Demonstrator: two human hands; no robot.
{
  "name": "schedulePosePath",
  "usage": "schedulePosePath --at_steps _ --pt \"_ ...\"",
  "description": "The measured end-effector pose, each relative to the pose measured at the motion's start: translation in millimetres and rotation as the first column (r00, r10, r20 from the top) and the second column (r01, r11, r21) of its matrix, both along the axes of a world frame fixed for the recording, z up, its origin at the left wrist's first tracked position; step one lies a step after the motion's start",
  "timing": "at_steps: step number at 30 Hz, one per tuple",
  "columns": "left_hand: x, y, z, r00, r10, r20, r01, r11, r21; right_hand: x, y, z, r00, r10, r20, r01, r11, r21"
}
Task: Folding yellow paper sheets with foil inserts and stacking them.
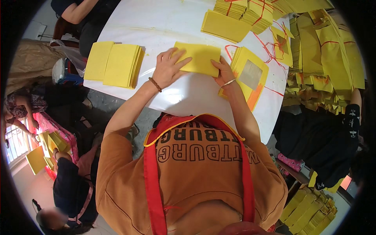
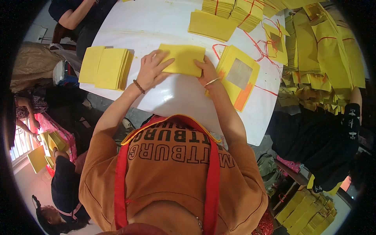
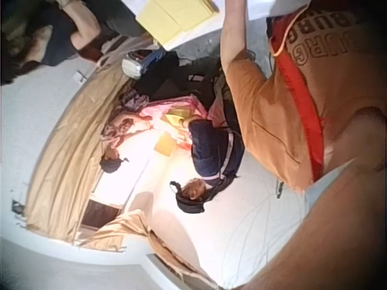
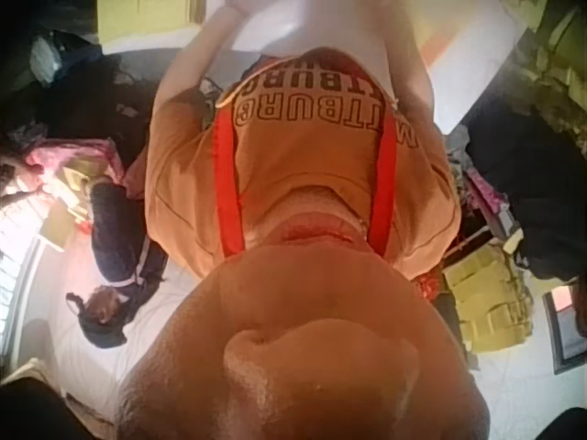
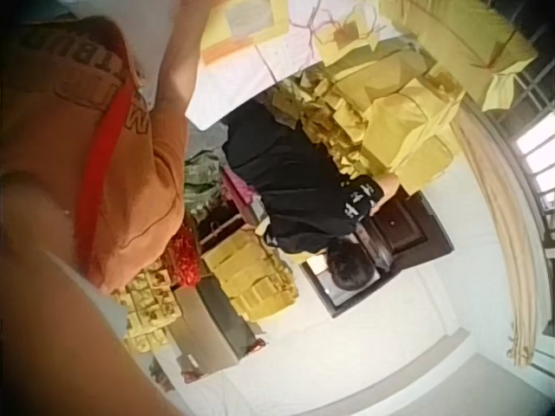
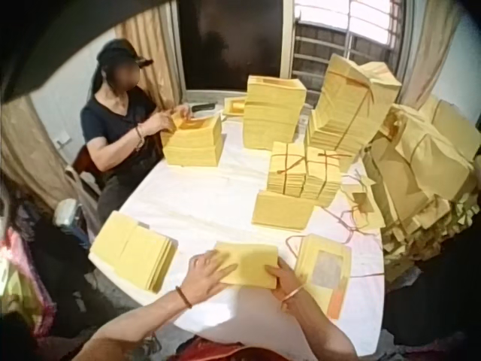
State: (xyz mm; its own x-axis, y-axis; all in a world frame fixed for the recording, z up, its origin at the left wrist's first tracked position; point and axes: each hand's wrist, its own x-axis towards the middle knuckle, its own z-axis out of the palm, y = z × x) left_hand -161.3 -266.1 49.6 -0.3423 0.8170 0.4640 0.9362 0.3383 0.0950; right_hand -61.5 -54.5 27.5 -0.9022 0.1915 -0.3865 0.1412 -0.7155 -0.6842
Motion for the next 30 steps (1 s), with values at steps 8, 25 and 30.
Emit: schedulePosePath --at_steps 8,25,30 --pt "-26 38 -6 -0.222 -0.498 0.838 -0.524 0.786 0.328 -23 18 2 0.977 0.061 -0.203 -0.011 0.971 0.237" --pt "-61 11 -16 -0.148 -0.526 0.838 -0.731 0.628 0.266 -91 126 -12 0.970 0.179 0.166 -0.027 -0.598 0.801" --pt "-92 53 -8 -0.200 -0.600 0.774 -0.701 0.640 0.315 -99 134 -34 0.939 0.086 0.334 -0.274 -0.399 0.875"
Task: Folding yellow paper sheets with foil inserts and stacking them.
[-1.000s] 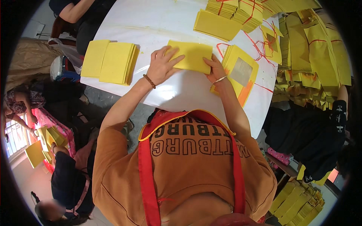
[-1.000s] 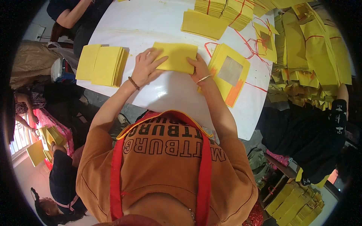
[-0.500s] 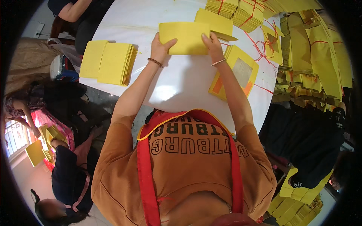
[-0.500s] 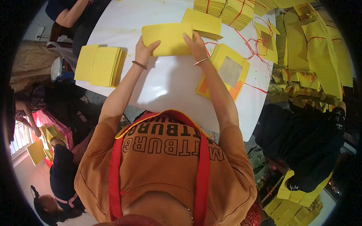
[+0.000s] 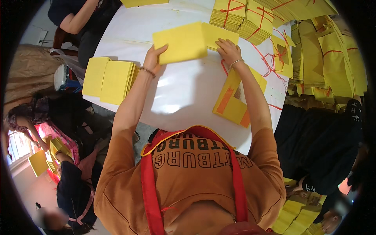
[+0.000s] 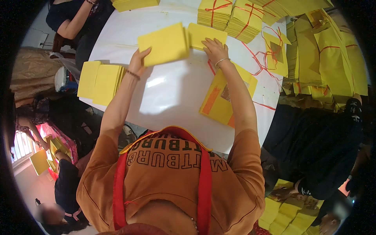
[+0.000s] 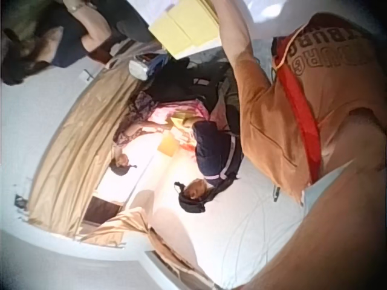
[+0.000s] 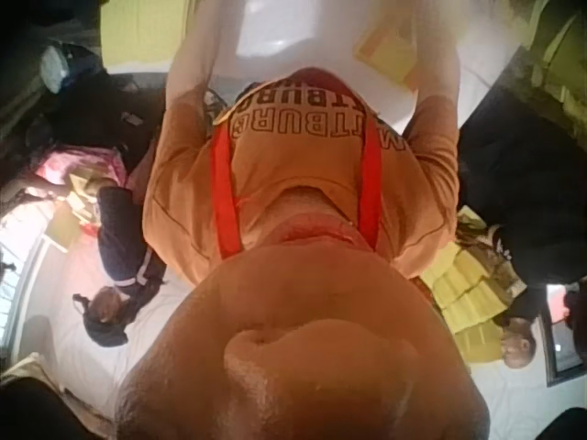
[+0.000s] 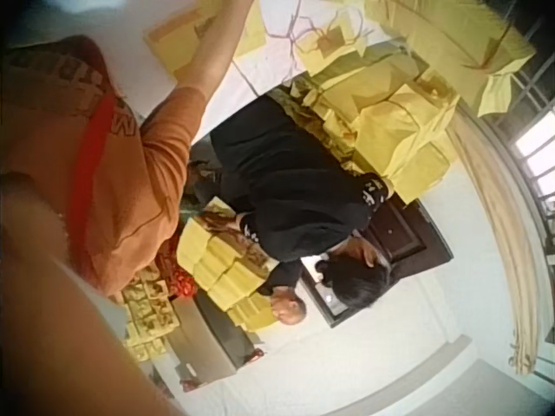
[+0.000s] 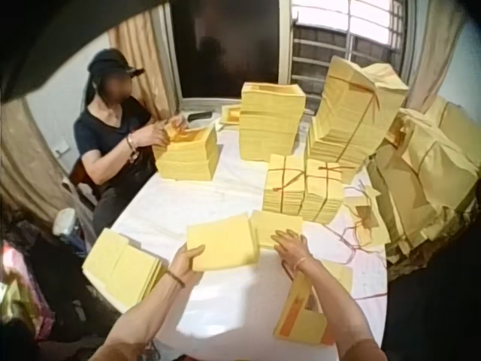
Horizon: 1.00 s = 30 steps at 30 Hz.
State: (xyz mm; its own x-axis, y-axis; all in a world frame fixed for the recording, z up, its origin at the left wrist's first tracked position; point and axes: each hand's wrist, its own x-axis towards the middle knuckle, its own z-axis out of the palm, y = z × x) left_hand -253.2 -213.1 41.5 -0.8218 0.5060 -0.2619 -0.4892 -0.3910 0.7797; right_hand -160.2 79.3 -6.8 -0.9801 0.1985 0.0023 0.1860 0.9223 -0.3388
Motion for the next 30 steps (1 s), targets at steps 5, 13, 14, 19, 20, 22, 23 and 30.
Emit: schedulePosePath --at_steps 5,13,14,19,20,22,23,30 --pt "-38 115 -9 0.958 -0.284 -0.045 0.284 0.959 -0.008 -9 29 -16 0.987 -0.154 0.051 0.161 0.875 -0.456" --pt "-62 166 -55 0.821 -0.443 -0.360 -0.025 0.602 -0.798 -9 27 8 0.643 -0.741 0.194 -0.215 -0.419 -0.882" --pt "-61 167 -55 0.823 -0.446 -0.352 -0.019 0.597 -0.802 -10 23 9 0.641 -0.740 0.203 -0.210 -0.424 -0.881" --pt "-74 170 -44 0.676 -0.623 -0.394 -0.172 0.386 -0.906 -22 22 -14 0.622 -0.782 0.032 0.121 0.055 -0.991" --pt "-72 174 -42 0.629 -0.647 -0.431 -0.238 0.367 -0.899 -18 24 -21 0.599 -0.800 -0.034 0.341 0.293 -0.893" --pt "-68 177 -38 0.618 -0.699 -0.361 -0.227 0.281 -0.932 -17 36 -49 0.623 -0.755 -0.204 0.329 0.490 -0.807" --pt "-67 176 -36 0.611 -0.738 -0.288 -0.223 0.188 -0.957 -14 34 -51 0.706 -0.695 -0.135 0.377 0.531 -0.759" --pt "-55 179 -43 0.690 -0.644 -0.332 -0.261 0.206 -0.943 -20 46 -61 0.793 -0.602 0.097 0.510 0.567 -0.647"
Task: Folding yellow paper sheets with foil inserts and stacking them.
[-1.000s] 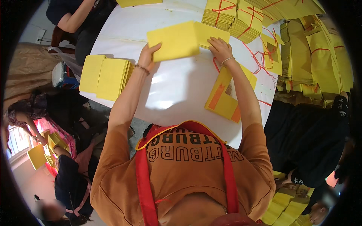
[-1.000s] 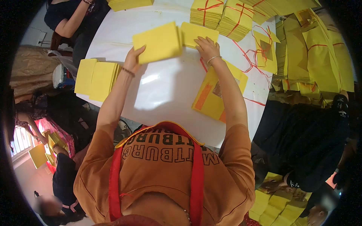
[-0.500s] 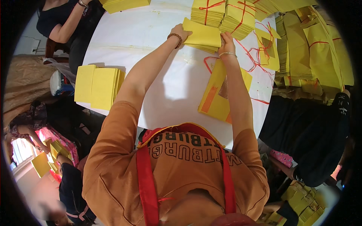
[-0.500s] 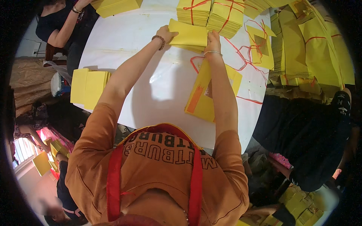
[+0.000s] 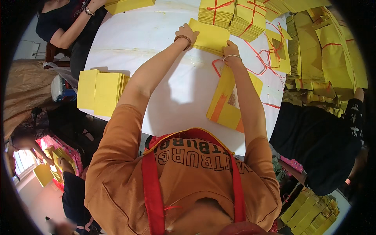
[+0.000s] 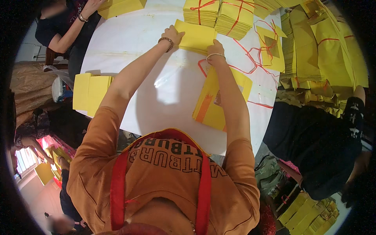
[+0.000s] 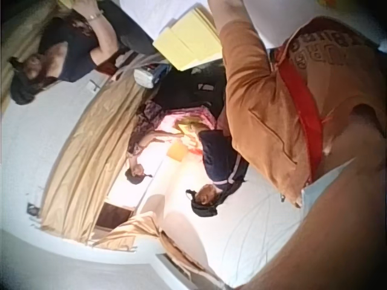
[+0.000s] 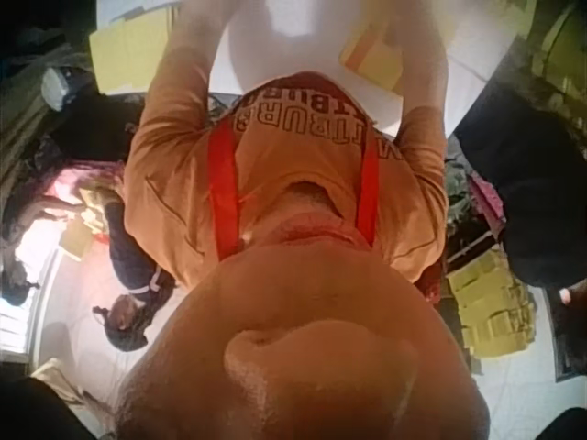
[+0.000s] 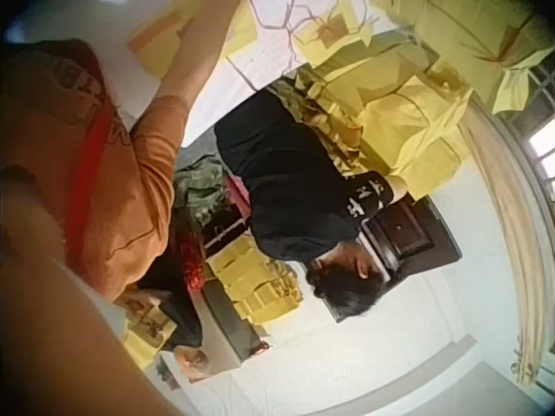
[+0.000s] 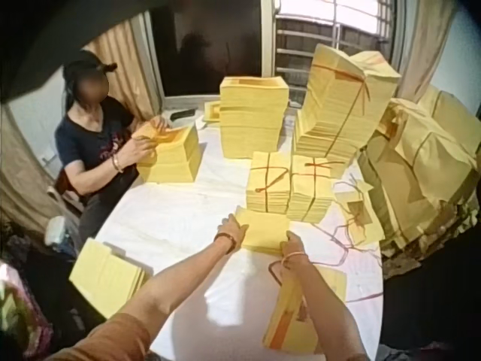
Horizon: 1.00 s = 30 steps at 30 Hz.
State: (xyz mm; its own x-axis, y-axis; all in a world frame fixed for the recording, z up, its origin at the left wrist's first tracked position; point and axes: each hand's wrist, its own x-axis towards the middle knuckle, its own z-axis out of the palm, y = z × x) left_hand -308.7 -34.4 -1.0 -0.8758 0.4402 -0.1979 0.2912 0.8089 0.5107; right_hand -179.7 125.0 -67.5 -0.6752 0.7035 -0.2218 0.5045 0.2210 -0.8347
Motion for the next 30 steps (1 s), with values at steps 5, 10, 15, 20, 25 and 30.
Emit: schedulePosePath --at_steps 5,10,15,20,25,30 --pt "5 -10 30 0.742 0.080 0.665 -0.390 0.859 0.331 21 -21 45 0.981 -0.037 -0.193 -0.025 0.949 -0.314" --pt "-11 -33 -11 0.802 -0.199 0.563 -0.270 0.720 0.639 22 -39 73 0.919 -0.285 -0.271 0.128 0.868 -0.479" --pt "2 -34 -13 0.971 -0.035 0.238 -0.065 0.913 0.403 18 -20 62 0.955 -0.128 -0.266 -0.014 0.880 -0.475" --pt "13 -28 16 0.950 -0.012 0.311 -0.168 0.822 0.544 16 -22 60 0.961 -0.061 -0.270 -0.100 0.834 -0.543" --pt "25 -35 24 0.867 -0.236 0.439 -0.254 0.550 0.796 16 -27 55 0.916 -0.185 -0.355 -0.015 0.870 -0.492" --pt "31 -55 31 0.868 -0.435 0.240 -0.093 0.333 0.938 23 -23 68 0.895 -0.122 -0.429 -0.207 0.739 -0.641"
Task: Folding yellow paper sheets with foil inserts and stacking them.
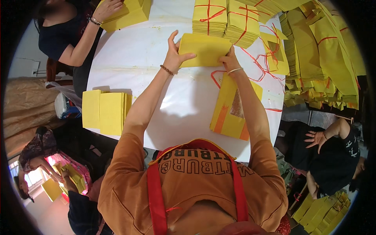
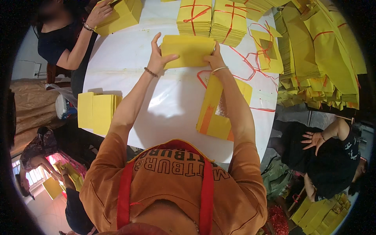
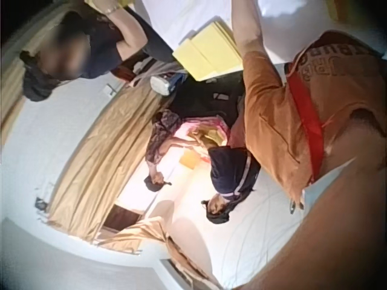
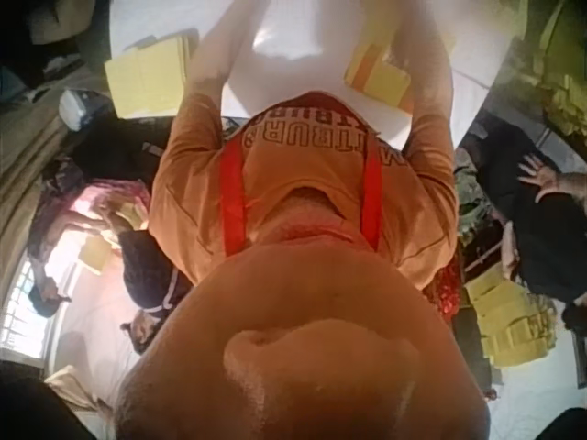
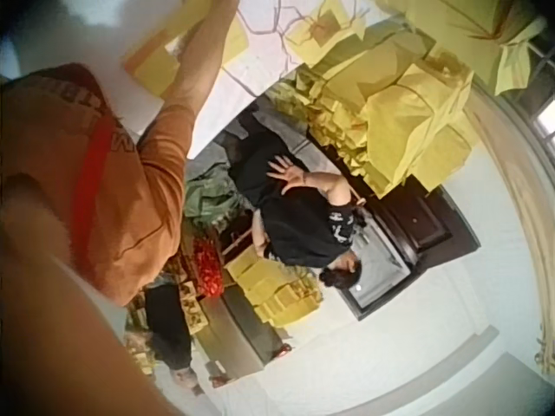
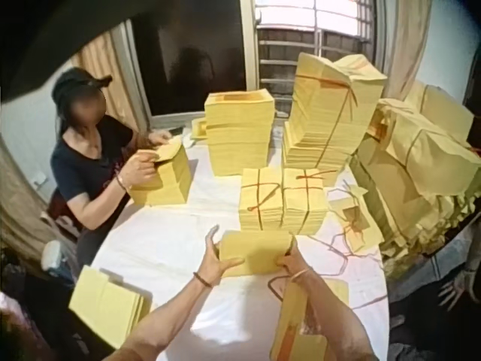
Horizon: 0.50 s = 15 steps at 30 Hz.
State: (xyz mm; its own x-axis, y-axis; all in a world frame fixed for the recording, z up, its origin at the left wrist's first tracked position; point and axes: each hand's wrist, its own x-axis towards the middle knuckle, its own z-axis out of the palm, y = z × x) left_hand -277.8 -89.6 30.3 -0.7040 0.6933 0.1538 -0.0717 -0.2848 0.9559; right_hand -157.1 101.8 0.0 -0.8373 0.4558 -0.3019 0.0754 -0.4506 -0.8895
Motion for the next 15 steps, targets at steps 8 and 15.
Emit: schedulePosePath --at_steps 8,15 --pt "-18 -35 -43 0.989 -0.140 -0.036 0.135 0.983 -0.124 -9 -22 -4 0.975 0.208 -0.082 -0.182 0.951 0.249" --pt "-28 -23 -56 0.994 -0.104 -0.034 0.100 0.989 -0.108 -21 -21 -20 0.954 0.233 -0.187 -0.177 0.945 0.275"
